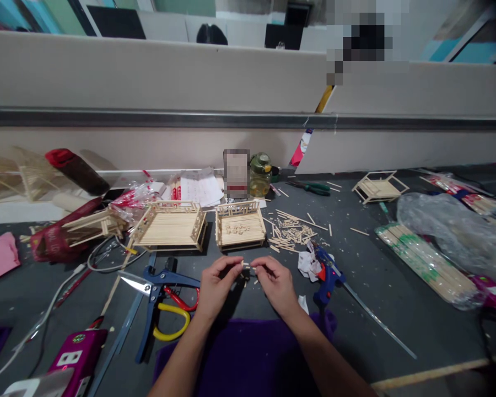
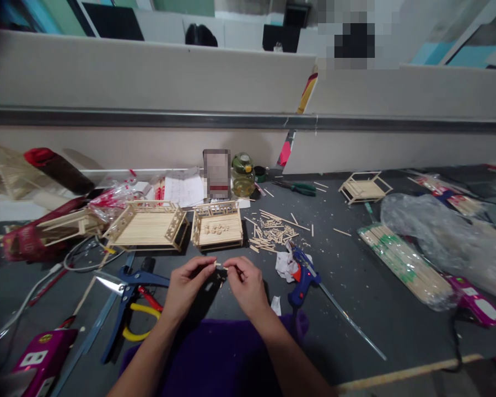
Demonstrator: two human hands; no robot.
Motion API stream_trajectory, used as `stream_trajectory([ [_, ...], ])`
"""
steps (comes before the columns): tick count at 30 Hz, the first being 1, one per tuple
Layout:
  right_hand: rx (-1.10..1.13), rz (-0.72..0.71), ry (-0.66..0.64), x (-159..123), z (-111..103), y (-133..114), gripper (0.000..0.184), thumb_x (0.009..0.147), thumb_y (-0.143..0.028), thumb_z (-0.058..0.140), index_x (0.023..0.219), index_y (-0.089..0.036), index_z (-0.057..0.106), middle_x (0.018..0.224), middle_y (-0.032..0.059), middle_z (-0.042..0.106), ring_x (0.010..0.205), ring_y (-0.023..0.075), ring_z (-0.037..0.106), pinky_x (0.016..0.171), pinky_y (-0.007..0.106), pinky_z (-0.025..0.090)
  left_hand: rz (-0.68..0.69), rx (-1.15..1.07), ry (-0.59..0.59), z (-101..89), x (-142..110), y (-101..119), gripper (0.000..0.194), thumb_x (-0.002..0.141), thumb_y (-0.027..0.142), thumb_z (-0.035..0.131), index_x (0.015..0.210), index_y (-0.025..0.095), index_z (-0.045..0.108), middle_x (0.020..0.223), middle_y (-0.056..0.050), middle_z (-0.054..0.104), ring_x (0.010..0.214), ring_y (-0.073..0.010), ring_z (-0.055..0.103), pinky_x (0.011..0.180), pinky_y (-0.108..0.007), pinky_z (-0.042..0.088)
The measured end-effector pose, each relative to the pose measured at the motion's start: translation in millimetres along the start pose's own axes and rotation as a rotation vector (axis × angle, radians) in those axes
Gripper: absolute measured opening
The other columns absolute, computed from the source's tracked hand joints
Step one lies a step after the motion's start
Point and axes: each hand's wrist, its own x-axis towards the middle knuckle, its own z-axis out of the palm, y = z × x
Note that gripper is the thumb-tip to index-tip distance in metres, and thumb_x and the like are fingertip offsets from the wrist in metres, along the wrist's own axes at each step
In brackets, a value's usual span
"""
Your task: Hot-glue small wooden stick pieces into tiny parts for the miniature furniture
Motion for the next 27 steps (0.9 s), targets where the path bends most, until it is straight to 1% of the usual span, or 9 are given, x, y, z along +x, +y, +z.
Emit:
stream_trajectory([
  [3,0.054,0.047,0.011,-0.3,-0.2,1.9,0.018,0.087,-0.028,0.052,0.088,-0.021,0.068,0.075,0.0008,0.060,0.054,0.0103,0.052,0.047,0.020,0.039,-0.020,-0.003,0.010,0.4,-0.1,-0.6,0.021,0.077,0.034,0.070,0.090,0.020,0.076,0.089,-0.007,0.074,0.085,-0.0218,0.067,0.079,-0.032,0.051],
  [6,0.164,0.119,-0.014,0.6,-0.3,2.2,0.019,0.087,-0.034,0.054,0.088,-0.020,0.067,0.066,-0.0022,0.057,0.044,0.0081,0.048,0.042,0.020,0.038,-0.030,0.008,0.012,0.4,-0.1,0.0,0.020,0.076,0.034,0.071,0.090,0.020,0.076,0.088,-0.007,0.075,0.085,-0.0214,0.067,0.080,-0.032,0.051],
  [9,0.267,0.187,-0.043,2.0,-0.7,-0.1,0.022,0.085,-0.038,0.058,0.087,-0.018,0.066,0.058,-0.0043,0.054,0.043,0.0080,0.049,0.042,0.019,0.039,-0.032,0.020,0.006,0.5,-0.4,1.4,0.021,0.076,0.034,0.071,0.090,0.019,0.076,0.089,-0.007,0.075,0.085,-0.0216,0.067,0.081,-0.032,0.051],
  [13,0.339,0.243,-0.054,2.4,-0.2,-2.1,0.027,0.083,-0.043,0.059,0.084,-0.017,0.063,0.064,-0.0006,0.062,0.041,0.0071,0.050,0.037,0.017,0.038,-0.039,0.026,0.011,1.2,-1.0,2.9,0.021,0.076,0.034,0.071,0.089,0.019,0.076,0.088,-0.008,0.075,0.085,-0.0225,0.068,0.081,-0.033,0.052],
  [16,0.355,0.254,-0.062,1.0,2.2,-0.2,0.027,0.080,-0.044,0.062,0.082,-0.017,0.060,0.069,0.0014,0.065,0.045,0.0090,0.055,0.034,0.016,0.038,-0.052,0.022,0.012,1.8,-1.2,2.6,0.021,0.076,0.034,0.071,0.089,0.019,0.077,0.089,-0.007,0.075,0.085,-0.0228,0.068,0.081,-0.034,0.052],
  [19,0.273,0.208,-0.052,-0.5,4.4,2.0,0.021,0.079,-0.038,0.065,0.083,-0.019,0.060,0.066,-0.0010,0.061,0.050,0.0096,0.056,0.037,0.016,0.040,-0.050,0.000,-0.005,2.1,-1.3,1.3,0.022,0.075,0.035,0.072,0.089,0.019,0.076,0.089,-0.008,0.076,0.086,-0.0231,0.068,0.082,-0.035,0.052],
  [22,0.145,0.091,-0.012,-0.8,4.6,1.2,0.015,0.080,-0.031,0.063,0.090,-0.020,0.065,0.071,-0.0005,0.059,0.057,0.0098,0.054,0.045,0.017,0.042,-0.037,-0.018,-0.019,2.2,-1.4,0.6,0.020,0.075,0.034,0.072,0.089,0.020,0.077,0.088,-0.007,0.076,0.086,-0.0225,0.068,0.081,-0.034,0.053],
  [24,0.074,0.021,0.005,-0.4,3.8,-0.7,0.013,0.081,-0.027,0.062,0.091,-0.020,0.067,0.076,0.0005,0.058,0.060,0.0097,0.053,0.048,0.018,0.042,-0.025,-0.015,-0.022,2.4,-1.5,0.9,0.019,0.075,0.033,0.072,0.089,0.020,0.077,0.088,-0.007,0.076,0.085,-0.0219,0.068,0.081,-0.033,0.053],
  [27,0.023,-0.025,0.007,0.3,2.6,-3.3,0.011,0.083,-0.023,0.060,0.088,-0.019,0.068,0.079,0.0009,0.058,0.060,0.0093,0.052,0.048,0.019,0.039,-0.007,-0.009,-0.031,2.8,-1.7,1.7,0.017,0.075,0.031,0.072,0.088,0.021,0.077,0.088,-0.007,0.075,0.084,-0.0218,0.068,0.080,-0.034,0.053],
])
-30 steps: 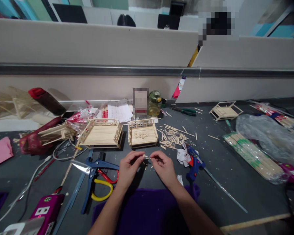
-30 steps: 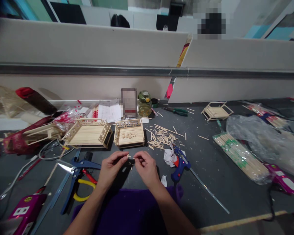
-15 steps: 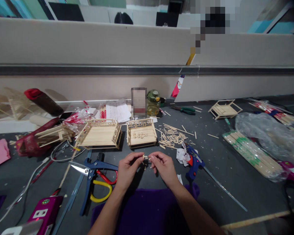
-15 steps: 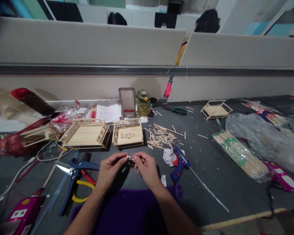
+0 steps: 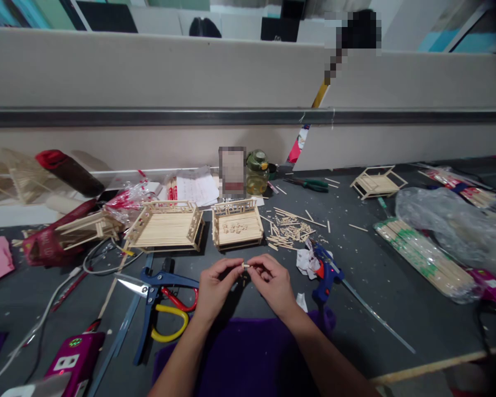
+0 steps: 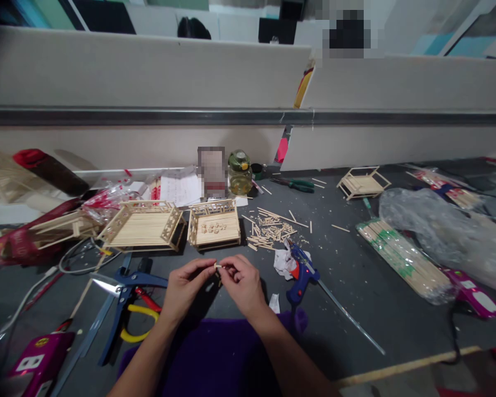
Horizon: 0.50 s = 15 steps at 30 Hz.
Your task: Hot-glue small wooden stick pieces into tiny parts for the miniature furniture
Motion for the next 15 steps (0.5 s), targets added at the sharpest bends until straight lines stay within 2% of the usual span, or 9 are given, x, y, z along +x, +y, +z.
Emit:
stream_trajectory([
  [15,-0.038,-0.062,0.005,0.0,-0.8,-0.8,0.012,0.084,-0.018,0.057,0.082,-0.020,0.069,0.080,0.0010,0.059,0.057,0.0090,0.048,0.049,0.020,0.035,-0.021,-0.008,-0.014,0.3,-0.1,-1.5,0.016,0.074,0.030,0.074,0.087,0.021,0.077,0.088,-0.006,0.076,0.083,-0.0209,0.068,0.080,-0.031,0.052],
])
